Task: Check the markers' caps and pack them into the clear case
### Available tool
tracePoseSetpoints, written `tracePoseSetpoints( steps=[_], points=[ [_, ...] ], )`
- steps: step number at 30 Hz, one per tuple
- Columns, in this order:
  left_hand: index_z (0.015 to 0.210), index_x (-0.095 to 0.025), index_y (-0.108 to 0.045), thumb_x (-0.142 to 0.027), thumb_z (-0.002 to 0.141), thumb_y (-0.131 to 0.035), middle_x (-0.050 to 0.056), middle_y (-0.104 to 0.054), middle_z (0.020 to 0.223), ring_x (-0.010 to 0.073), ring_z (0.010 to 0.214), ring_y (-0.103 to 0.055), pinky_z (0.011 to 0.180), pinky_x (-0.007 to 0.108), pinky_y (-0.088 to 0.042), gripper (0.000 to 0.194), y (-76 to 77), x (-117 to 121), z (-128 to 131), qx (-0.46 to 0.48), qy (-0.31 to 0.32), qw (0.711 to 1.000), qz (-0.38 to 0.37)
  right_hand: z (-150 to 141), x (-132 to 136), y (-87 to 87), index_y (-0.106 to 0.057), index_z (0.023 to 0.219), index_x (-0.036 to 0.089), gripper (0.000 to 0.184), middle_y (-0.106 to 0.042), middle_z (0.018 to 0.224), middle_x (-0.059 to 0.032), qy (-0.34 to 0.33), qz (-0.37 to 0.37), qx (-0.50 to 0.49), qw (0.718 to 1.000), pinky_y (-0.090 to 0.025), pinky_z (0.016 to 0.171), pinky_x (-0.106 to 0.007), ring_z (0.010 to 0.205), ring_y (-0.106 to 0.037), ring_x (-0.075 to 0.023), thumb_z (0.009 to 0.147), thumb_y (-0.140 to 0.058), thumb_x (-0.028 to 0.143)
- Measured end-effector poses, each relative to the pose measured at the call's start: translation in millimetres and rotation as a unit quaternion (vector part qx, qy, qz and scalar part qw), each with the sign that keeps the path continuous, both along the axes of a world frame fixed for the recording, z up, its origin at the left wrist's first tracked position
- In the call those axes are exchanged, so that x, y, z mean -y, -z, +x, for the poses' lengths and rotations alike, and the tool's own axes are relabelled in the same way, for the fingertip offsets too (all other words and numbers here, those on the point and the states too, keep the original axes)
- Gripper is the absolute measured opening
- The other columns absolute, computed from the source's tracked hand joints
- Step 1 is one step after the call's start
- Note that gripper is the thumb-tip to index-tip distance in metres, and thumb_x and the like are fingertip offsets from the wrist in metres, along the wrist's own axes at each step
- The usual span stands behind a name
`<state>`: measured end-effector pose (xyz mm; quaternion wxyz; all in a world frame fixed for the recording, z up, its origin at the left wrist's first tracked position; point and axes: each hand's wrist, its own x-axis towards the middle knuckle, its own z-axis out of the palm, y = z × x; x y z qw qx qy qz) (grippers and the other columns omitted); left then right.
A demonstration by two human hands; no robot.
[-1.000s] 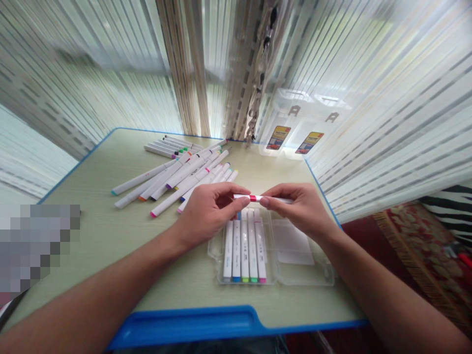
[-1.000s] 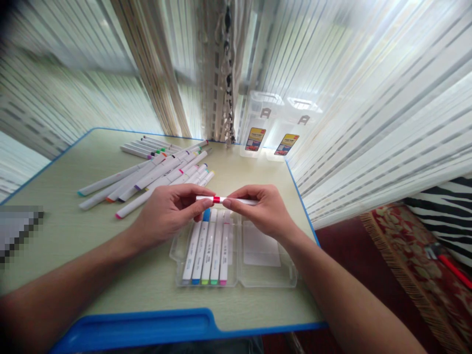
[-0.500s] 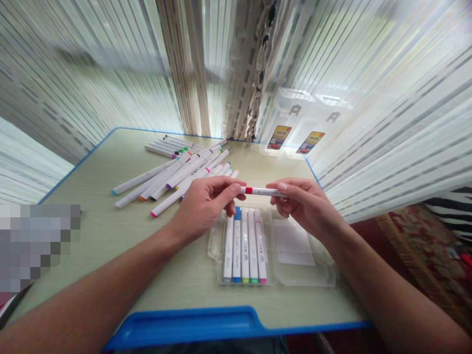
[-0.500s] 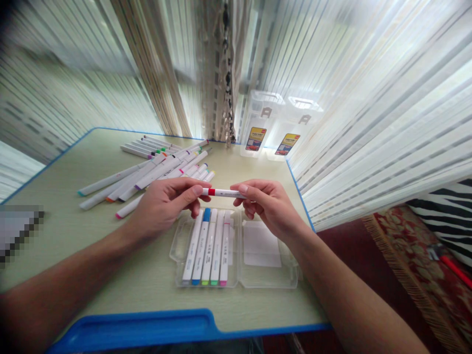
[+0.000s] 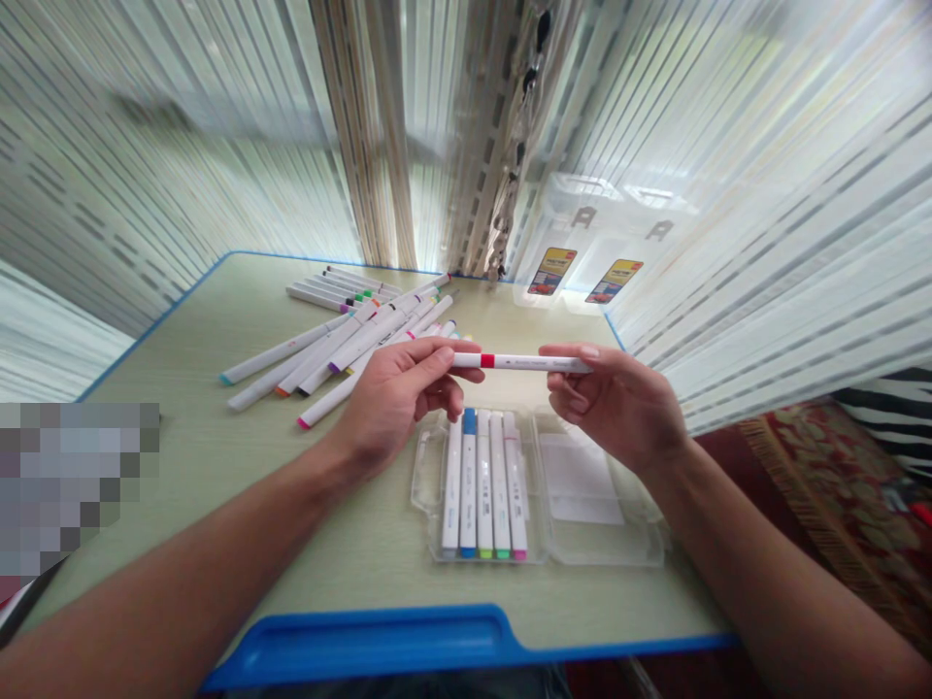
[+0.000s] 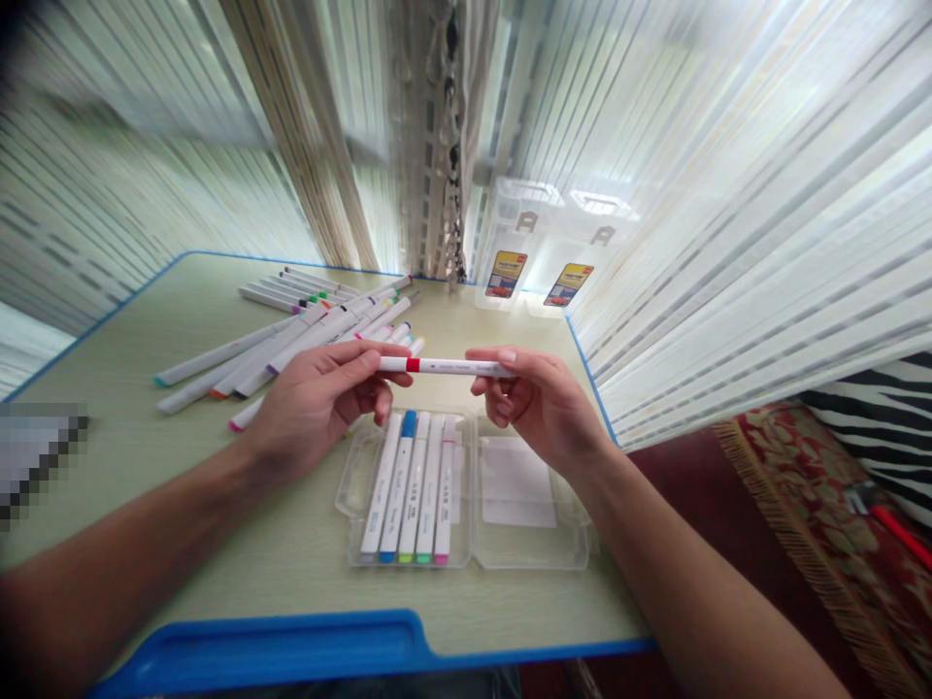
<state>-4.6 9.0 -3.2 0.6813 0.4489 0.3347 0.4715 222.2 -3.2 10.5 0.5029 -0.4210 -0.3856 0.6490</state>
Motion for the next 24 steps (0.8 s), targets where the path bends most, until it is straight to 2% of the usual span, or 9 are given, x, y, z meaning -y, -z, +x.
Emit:
tracePoseSetpoints(
  steps=[13, 18, 24],
  points=[
    [0.104, -0.01, -0.075, -0.022, 0.091, -0.065, 0.008, -0.076, 0.086, 0.0088, 0.055, -0.061, 0.054, 0.021, -0.051, 0.02, 2.2, -0.4, 1.1, 0.003, 0.002, 1.0, 0.023, -0.4, -0.6, -3.2, -0.083, 0.084, 0.015, 0.027, -0.072, 0.065, -0.0067, 0.013, -0.024, -0.024, 0.999, -0.033, 0.044, -0.025, 0.046, -0.04, -0.0101, 0.072, -0.065, 0.031],
    [0.103, -0.011, -0.076, -0.024, 0.091, -0.066, 0.006, -0.076, 0.085, 0.0076, 0.055, -0.061, 0.054, 0.019, -0.051, 0.019, 4.5, -0.7, 0.8, -0.01, 0.003, 0.999, 0.034, -1.6, -0.6, -1.4, -0.083, 0.084, 0.013, 0.025, -0.073, 0.064, -0.0064, 0.008, -0.007, -0.029, 1.0, -0.036, 0.042, -0.022, 0.044, -0.041, -0.0086, 0.07, -0.069, 0.029],
    [0.102, -0.011, -0.075, -0.022, 0.088, -0.069, 0.005, -0.075, 0.084, 0.0067, 0.055, -0.06, 0.054, 0.019, -0.05, 0.019, 4.2, 0.5, 1.0, -0.038, -0.009, 0.998, 0.041, -0.6, -0.5, 4.4, -0.083, 0.09, 0.013, 0.023, -0.075, 0.068, -0.0069, -0.013, 0.025, -0.017, 0.999, -0.039, 0.042, -0.021, 0.045, -0.046, -0.0078, 0.074, -0.072, 0.026]
  ],
)
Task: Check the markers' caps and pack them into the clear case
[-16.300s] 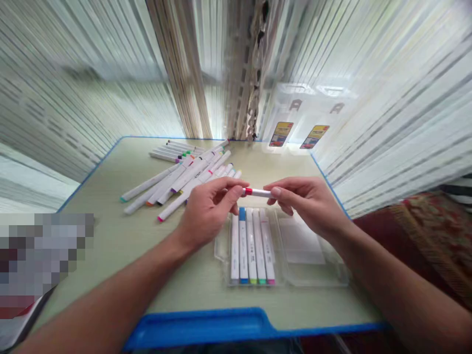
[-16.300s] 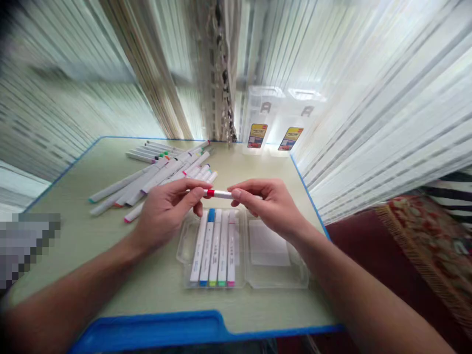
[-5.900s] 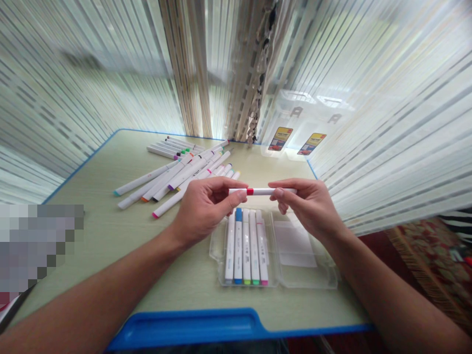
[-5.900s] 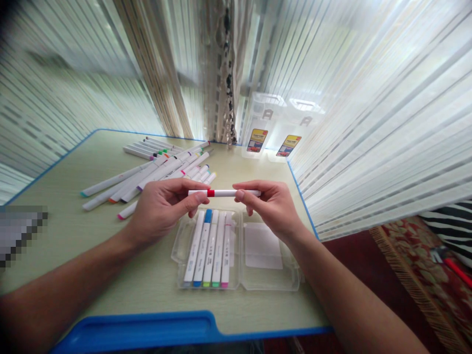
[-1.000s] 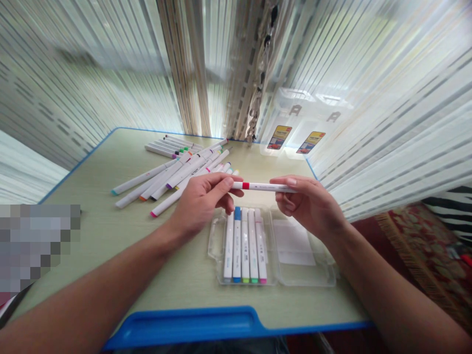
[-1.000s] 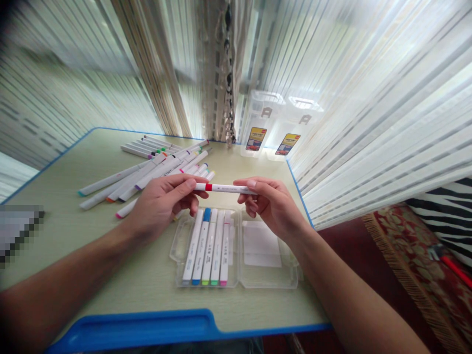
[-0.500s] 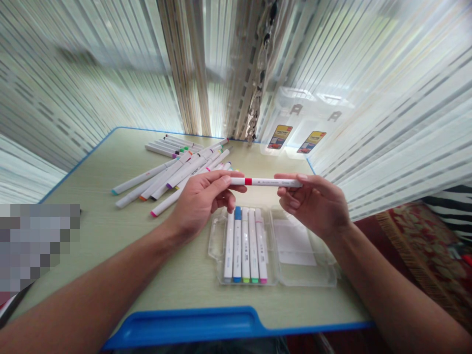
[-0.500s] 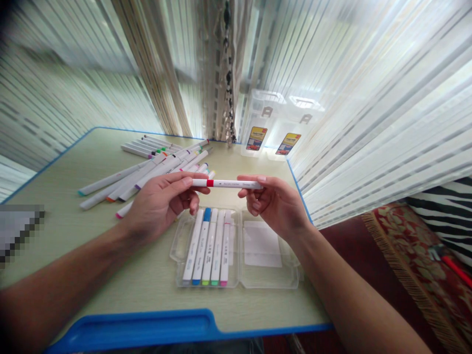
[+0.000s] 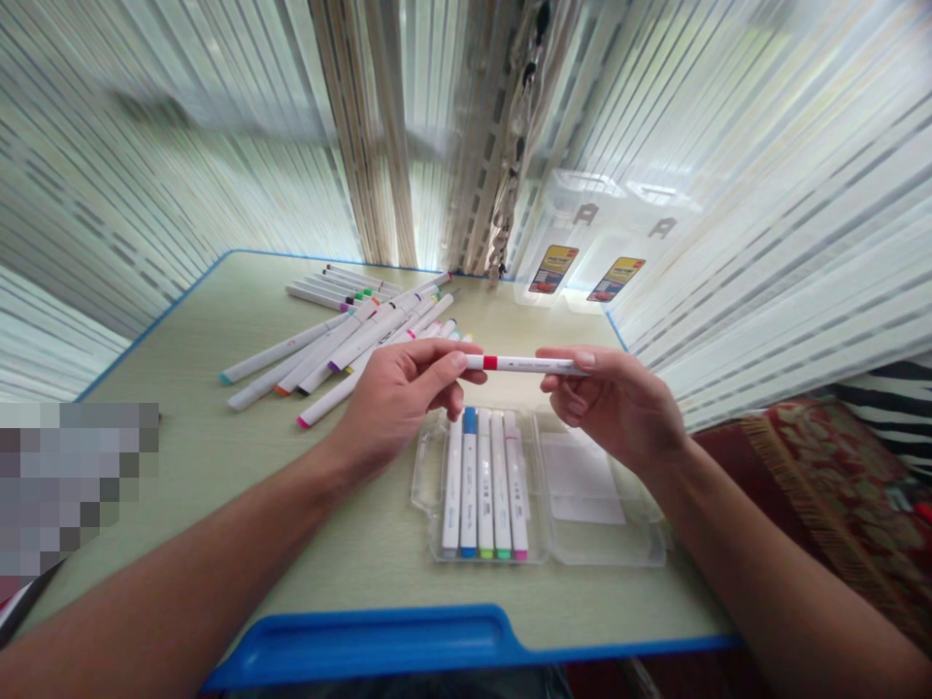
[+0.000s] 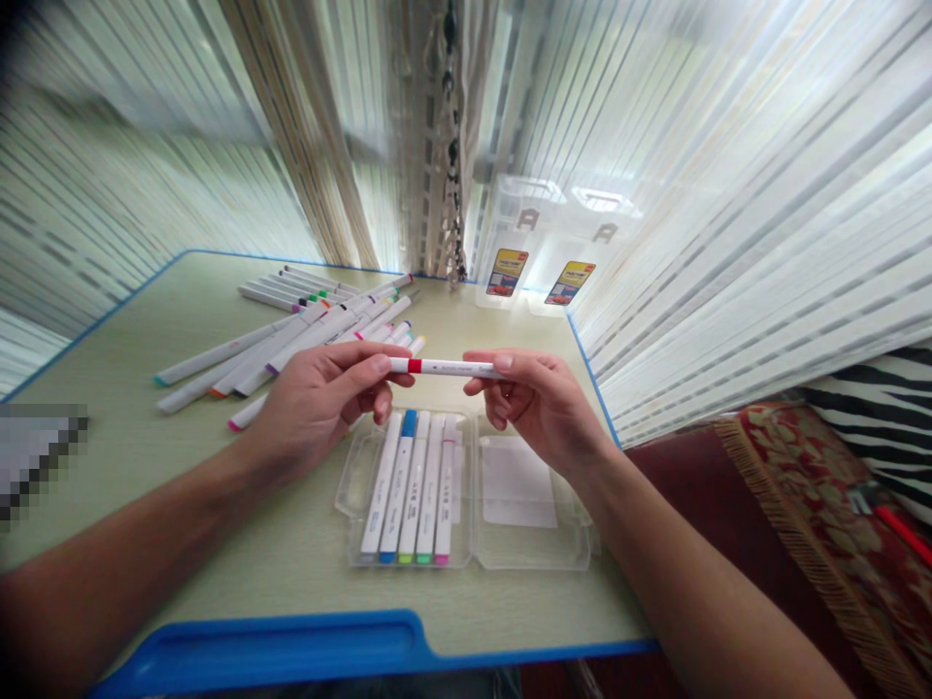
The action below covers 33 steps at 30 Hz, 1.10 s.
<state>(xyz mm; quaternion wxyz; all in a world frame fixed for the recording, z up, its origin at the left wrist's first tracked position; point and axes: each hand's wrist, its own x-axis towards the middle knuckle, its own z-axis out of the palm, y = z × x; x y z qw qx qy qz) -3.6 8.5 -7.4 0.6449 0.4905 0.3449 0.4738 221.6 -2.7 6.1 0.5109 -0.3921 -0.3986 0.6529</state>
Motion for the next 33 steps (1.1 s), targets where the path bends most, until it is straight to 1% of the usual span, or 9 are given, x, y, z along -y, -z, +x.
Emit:
tracePoseSetpoints(
  steps=[4, 7, 9, 12, 15, 20, 22, 24, 33],
  points=[
    [0.098, -0.01, -0.075, -0.023, 0.087, -0.07, 0.005, -0.074, 0.082, 0.0062, 0.053, -0.059, 0.053, 0.018, -0.049, 0.018, -1.9, 1, 0, -0.028, -0.003, 1.0, 0.009, 0, 0, 6.0, -0.083, 0.091, 0.015, 0.017, -0.075, 0.068, -0.0065, -0.006, 0.036, 0.038, 0.999, -0.041, 0.042, -0.02, 0.045, -0.048, -0.0071, 0.078, -0.074, 0.024],
    [0.097, -0.01, -0.075, -0.025, 0.086, -0.071, 0.004, -0.074, 0.08, 0.0065, 0.053, -0.059, 0.054, 0.018, -0.048, 0.018, -3.0, 1, 0, -0.057, -0.008, 0.998, 0.029, 0, 0, 11.4, -0.083, 0.09, 0.017, 0.014, -0.073, 0.066, -0.0043, -0.002, 0.065, 0.088, 0.994, -0.041, 0.043, -0.019, 0.045, -0.048, -0.006, 0.079, -0.079, 0.023],
    [0.096, -0.01, -0.075, -0.026, 0.086, -0.072, 0.004, -0.073, 0.079, 0.0069, 0.053, -0.059, 0.053, 0.018, -0.048, 0.018, -3.8, 1, 0, -0.08, -0.008, 0.996, 0.045, 1, 0, 14.2, -0.082, 0.092, 0.019, 0.015, -0.072, 0.065, -0.0027, -0.001, 0.086, 0.129, 0.988, -0.042, 0.044, -0.018, 0.046, -0.05, -0.0059, 0.079, -0.08, 0.025],
    [0.094, -0.01, -0.074, -0.025, 0.086, -0.073, 0.002, -0.072, 0.075, 0.0065, 0.052, -0.058, 0.052, 0.018, -0.048, 0.017, -4.8, 2, -1, -0.11, -0.001, 0.992, 0.064, 0, 2, 14.6, -0.082, 0.093, 0.02, 0.018, -0.072, 0.063, -0.0019, 0.005, 0.113, 0.207, 0.972, -0.041, 0.044, -0.019, 0.045, -0.051, -0.0062, 0.078, -0.082, 0.031],
    [0.094, -0.01, -0.073, -0.024, 0.085, -0.074, 0.0, -0.07, 0.072, 0.0067, 0.054, -0.059, 0.051, 0.017, -0.048, 0.016, -4.9, 5, 0, -0.128, 0.008, 0.989, 0.067, -2, 5, 10.6, -0.082, 0.089, 0.017, 0.021, -0.073, 0.063, -0.0031, 0.017, 0.137, 0.284, 0.949, -0.041, 0.043, -0.019, 0.046, -0.052, -0.0072, 0.075, -0.084, 0.033],
    [0.091, -0.009, -0.072, -0.024, 0.084, -0.075, 0.0, -0.068, 0.069, 0.007, 0.055, -0.06, 0.05, 0.016, -0.048, 0.017, -6.6, 8, 5, -0.154, 0.024, 0.985, 0.072, -6, 7, 4.9, -0.082, 0.081, 0.016, 0.018, -0.077, 0.07, -0.0057, 0.033, 0.19, 0.363, 0.911, -0.046, 0.05, -0.021, 0.056, -0.063, -0.0122, 0.073, -0.086, 0.031],
    [0.09, -0.009, -0.072, -0.024, 0.083, -0.076, 0.0, -0.068, 0.069, 0.0067, 0.055, -0.06, 0.05, 0.015, -0.048, 0.017, -7.7, 9, 6, -0.161, 0.031, 0.984, 0.073, -6, 8, 4.9, -0.081, 0.078, 0.016, 0.017, -0.077, 0.07, -0.0052, 0.031, 0.201, 0.378, 0.903, -0.047, 0.051, -0.021, 0.057, -0.064, -0.0128, 0.073, -0.086, 0.032],
    [0.09, -0.009, -0.072, -0.025, 0.083, -0.076, -0.001, -0.068, 0.069, 0.0066, 0.055, -0.059, 0.05, 0.015, -0.048, 0.017, -8.1, 10, 6, -0.166, 0.036, 0.983, 0.071, -6, 8, 5.5, -0.081, 0.077, 0.016, 0.019, -0.076, 0.069, -0.0045, 0.027, 0.199, 0.383, 0.902, -0.047, 0.051, -0.021, 0.057, -0.063, -0.0128, 0.072, -0.087, 0.033],
    [0.091, -0.01, -0.073, -0.026, 0.083, -0.076, 0.0, -0.068, 0.07, 0.0072, 0.056, -0.059, 0.05, 0.016, -0.047, 0.018, -8.1, 9, 5, -0.175, 0.037, 0.98, 0.082, -5, 8, 4.8, -0.08, 0.077, 0.016, 0.021, -0.076, 0.071, -0.0048, 0.013, 0.183, 0.373, 0.91, -0.048, 0.054, -0.022, 0.06, -0.065, -0.0138, 0.072, -0.086, 0.035]
  ],
)
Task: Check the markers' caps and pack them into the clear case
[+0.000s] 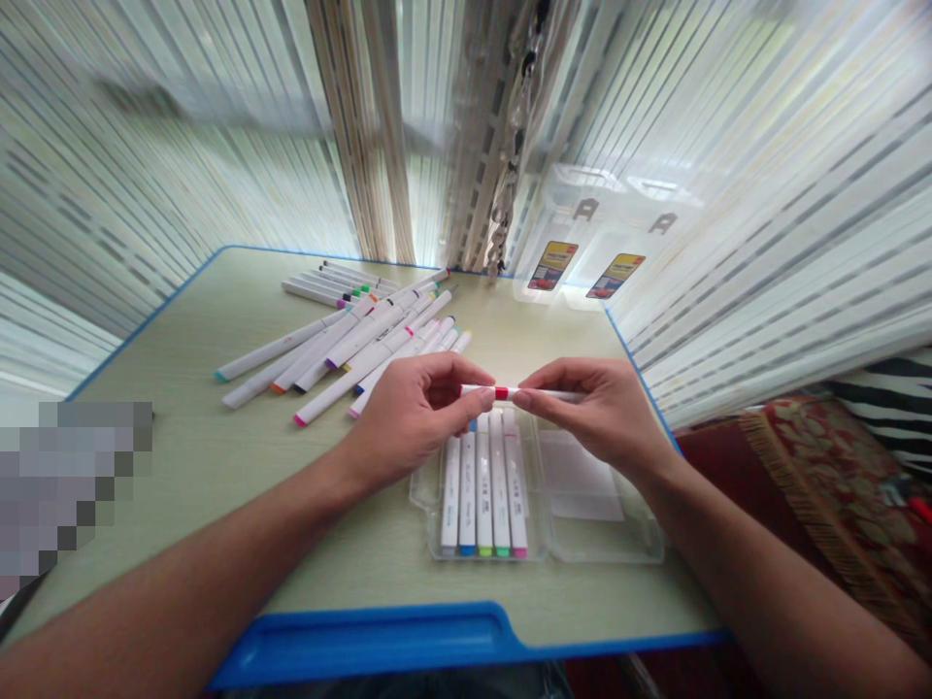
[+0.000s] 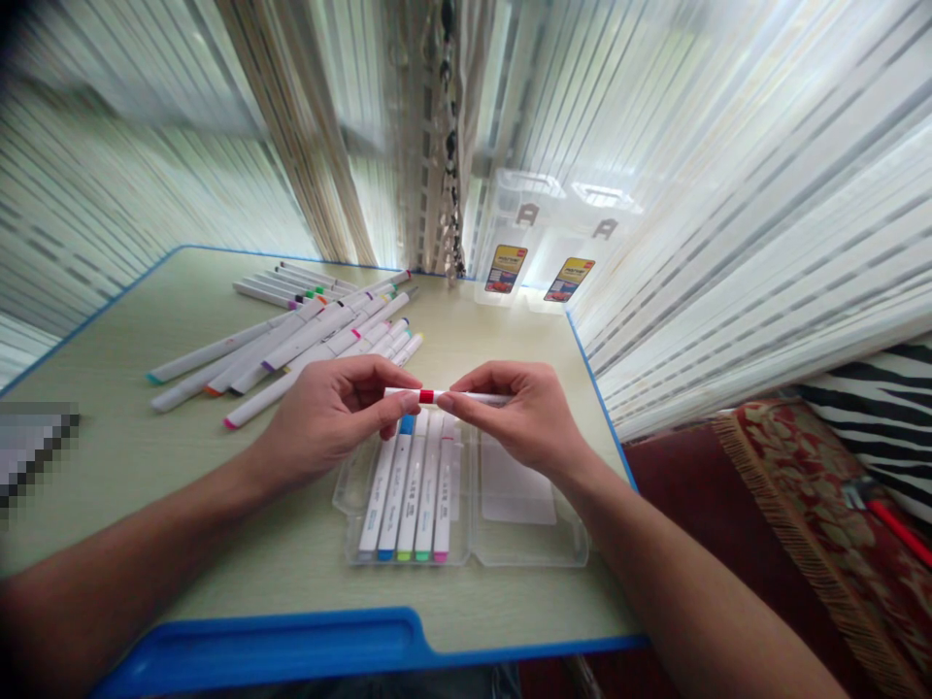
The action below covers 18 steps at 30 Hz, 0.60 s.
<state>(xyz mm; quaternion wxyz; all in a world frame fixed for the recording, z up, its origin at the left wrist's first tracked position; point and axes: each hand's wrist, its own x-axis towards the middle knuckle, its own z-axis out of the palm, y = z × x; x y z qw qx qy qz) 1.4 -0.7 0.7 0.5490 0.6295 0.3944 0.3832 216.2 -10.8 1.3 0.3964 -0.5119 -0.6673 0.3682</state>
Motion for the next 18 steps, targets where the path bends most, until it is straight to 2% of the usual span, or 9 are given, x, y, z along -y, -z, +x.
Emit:
tracePoseSetpoints(
  steps=[3, 10, 18],
  points=[
    [0.091, -0.01, -0.073, -0.026, 0.085, -0.074, -0.001, -0.067, 0.068, 0.0078, 0.055, -0.059, 0.05, 0.017, -0.047, 0.016, -1.3, -1, -2, 0.006, -0.012, 1.0, 0.004, 1, -1, 0.8, -0.08, 0.08, 0.016, 0.021, -0.075, 0.069, -0.0045, -0.002, -0.017, -0.026, 1.0, -0.047, 0.053, -0.022, 0.058, -0.063, -0.0125, 0.075, -0.084, 0.036],
    [0.089, -0.012, -0.072, -0.029, 0.087, -0.07, 0.003, -0.071, 0.076, 0.009, 0.053, -0.059, 0.052, 0.021, -0.047, 0.017, 2.9, -7, -5, 0.054, -0.056, 0.997, -0.01, 7, -6, 6.7, -0.082, 0.09, 0.016, 0.024, -0.067, 0.059, -0.0012, -0.001, -0.079, -0.146, 0.986, -0.037, 0.042, -0.021, 0.045, -0.049, -0.0078, 0.075, -0.085, 0.033],
    [0.086, -0.013, -0.073, -0.027, 0.084, -0.072, 0.003, -0.07, 0.075, 0.0083, 0.052, -0.055, 0.049, 0.021, -0.046, 0.014, 7.2, -13, -6, 0.148, -0.097, 0.982, -0.067, 7, -8, 2.4, -0.083, 0.092, 0.018, 0.018, -0.072, 0.066, -0.0034, -0.023, -0.124, -0.277, 0.952, -0.04, 0.043, -0.021, 0.045, -0.048, -0.0063, 0.077, -0.082, 0.027]
  ],
)
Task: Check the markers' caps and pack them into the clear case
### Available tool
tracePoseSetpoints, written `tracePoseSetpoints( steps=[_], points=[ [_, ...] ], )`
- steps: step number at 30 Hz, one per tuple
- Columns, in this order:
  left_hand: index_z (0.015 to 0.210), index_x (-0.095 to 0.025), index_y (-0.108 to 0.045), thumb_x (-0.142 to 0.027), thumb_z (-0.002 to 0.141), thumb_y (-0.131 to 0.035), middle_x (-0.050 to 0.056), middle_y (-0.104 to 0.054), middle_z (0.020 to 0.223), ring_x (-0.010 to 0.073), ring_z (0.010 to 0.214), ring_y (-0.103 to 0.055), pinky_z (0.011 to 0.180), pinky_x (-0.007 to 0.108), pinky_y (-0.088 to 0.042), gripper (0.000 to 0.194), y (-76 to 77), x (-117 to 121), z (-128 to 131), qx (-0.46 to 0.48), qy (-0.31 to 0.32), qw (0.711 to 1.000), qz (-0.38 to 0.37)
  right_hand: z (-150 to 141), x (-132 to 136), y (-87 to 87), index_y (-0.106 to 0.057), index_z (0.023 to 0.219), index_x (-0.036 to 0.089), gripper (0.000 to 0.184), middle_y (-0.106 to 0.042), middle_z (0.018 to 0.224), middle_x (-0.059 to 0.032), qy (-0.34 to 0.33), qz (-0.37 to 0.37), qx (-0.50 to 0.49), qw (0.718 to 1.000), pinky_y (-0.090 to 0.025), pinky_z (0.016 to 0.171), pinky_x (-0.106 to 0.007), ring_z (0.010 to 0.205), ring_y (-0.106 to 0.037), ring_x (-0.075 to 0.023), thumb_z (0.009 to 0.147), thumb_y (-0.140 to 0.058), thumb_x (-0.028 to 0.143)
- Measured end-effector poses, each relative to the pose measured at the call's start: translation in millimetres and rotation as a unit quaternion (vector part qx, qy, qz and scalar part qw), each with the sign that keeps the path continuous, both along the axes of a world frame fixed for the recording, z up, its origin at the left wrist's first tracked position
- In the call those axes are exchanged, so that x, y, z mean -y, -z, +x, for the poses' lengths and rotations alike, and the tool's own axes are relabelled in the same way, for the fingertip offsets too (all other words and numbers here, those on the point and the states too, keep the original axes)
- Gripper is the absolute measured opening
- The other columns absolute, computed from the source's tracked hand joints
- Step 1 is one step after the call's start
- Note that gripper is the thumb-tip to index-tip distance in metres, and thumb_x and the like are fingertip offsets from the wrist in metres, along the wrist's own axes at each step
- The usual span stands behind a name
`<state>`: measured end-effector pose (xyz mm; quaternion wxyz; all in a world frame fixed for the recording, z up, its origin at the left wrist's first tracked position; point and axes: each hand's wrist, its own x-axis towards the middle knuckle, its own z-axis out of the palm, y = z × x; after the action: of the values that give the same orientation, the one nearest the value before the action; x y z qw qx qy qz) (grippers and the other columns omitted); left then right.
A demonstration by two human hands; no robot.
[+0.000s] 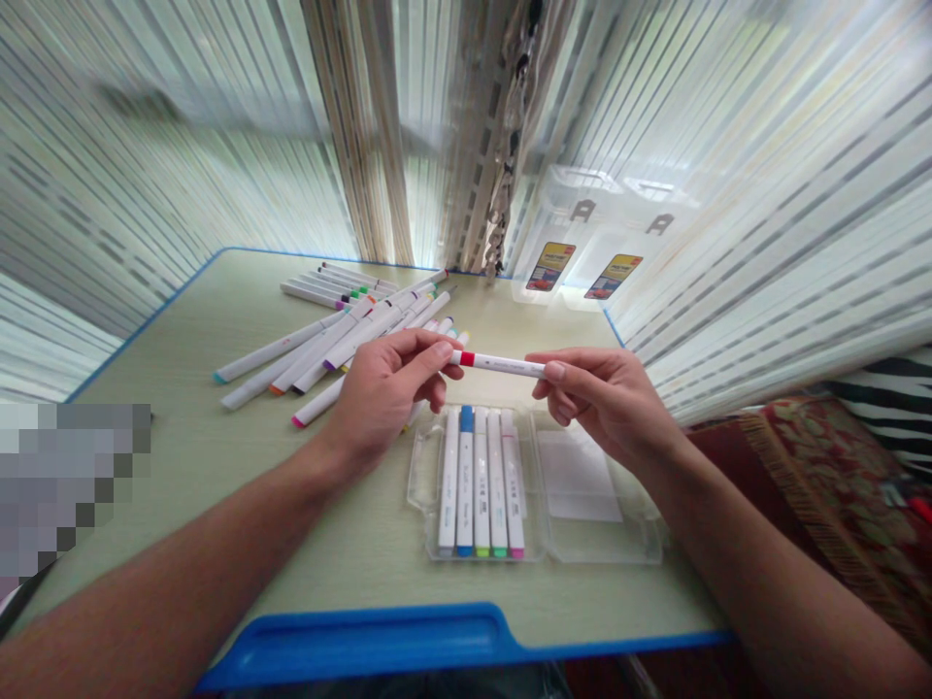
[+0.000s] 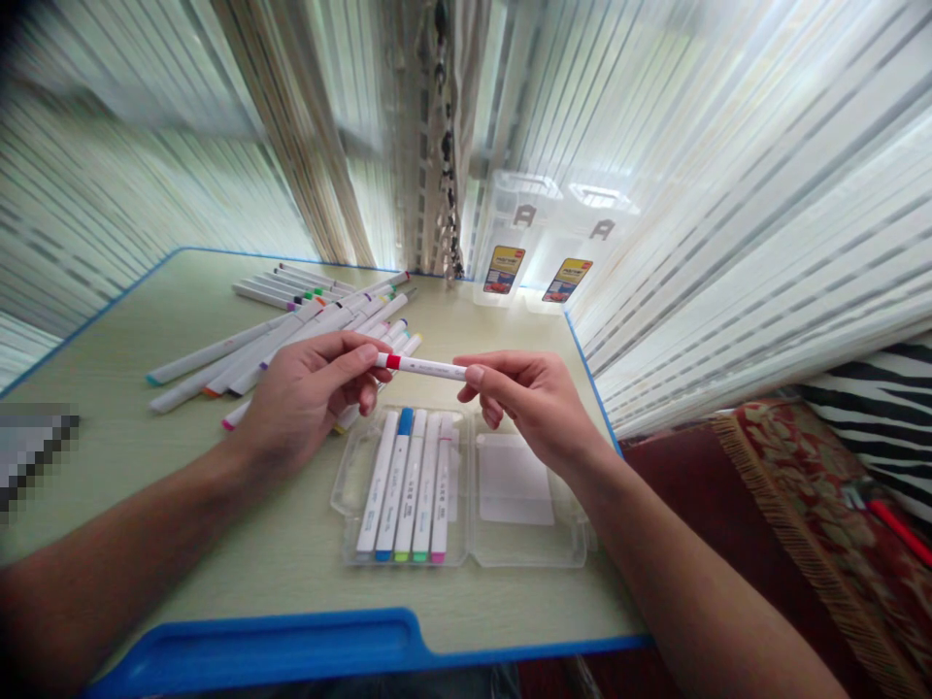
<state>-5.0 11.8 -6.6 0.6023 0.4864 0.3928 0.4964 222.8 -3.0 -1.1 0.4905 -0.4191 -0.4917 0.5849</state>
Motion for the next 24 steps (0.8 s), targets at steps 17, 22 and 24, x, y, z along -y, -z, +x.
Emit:
tracePoseSetpoints(
  steps=[17, 22, 24],
  points=[
    [0.089, -0.011, -0.075, -0.029, 0.081, -0.076, 0.0, -0.06, 0.072, 0.0064, 0.052, -0.052, 0.046, 0.019, -0.041, 0.02, -9.8, -0.7, -0.4, 0.136, -0.023, 0.989, -0.06, 0.6, 6.4, 0.0, -0.077, 0.116, 0.022, 0.036, -0.08, 0.093, -0.011, -0.161, 0.005, 0.026, 0.987, -0.055, 0.048, -0.024, 0.049, -0.06, -0.0092, 0.081, -0.081, 0.029],
    [0.089, -0.014, -0.078, -0.033, 0.084, -0.076, -0.001, -0.058, 0.068, 0.0055, 0.051, -0.049, 0.047, 0.019, -0.039, 0.02, -8.1, 1.6, 0.6, 0.123, -0.012, 0.992, -0.005, -4.6, 5.5, -1.0, -0.077, 0.115, 0.018, 0.035, -0.079, 0.09, -0.0116, -0.161, 0.026, 0.084, 0.983, -0.053, 0.047, -0.022, 0.053, -0.058, -0.0092, 0.082, -0.079, 0.031],
    [0.09, -0.015, -0.079, -0.033, 0.084, -0.077, -0.001, -0.06, 0.069, 0.005, 0.052, -0.049, 0.048, 0.019, -0.039, 0.019, -8.0, 3.2, 0.4, 0.099, -0.016, 0.995, 0.023, -5.3, 4.6, 1.5, -0.079, 0.112, 0.018, 0.032, -0.079, 0.088, -0.0112, -0.15, 0.04, 0.117, 0.981, -0.051, 0.048, -0.021, 0.054, -0.056, -0.009, 0.084, -0.077, 0.033]
  ],
)
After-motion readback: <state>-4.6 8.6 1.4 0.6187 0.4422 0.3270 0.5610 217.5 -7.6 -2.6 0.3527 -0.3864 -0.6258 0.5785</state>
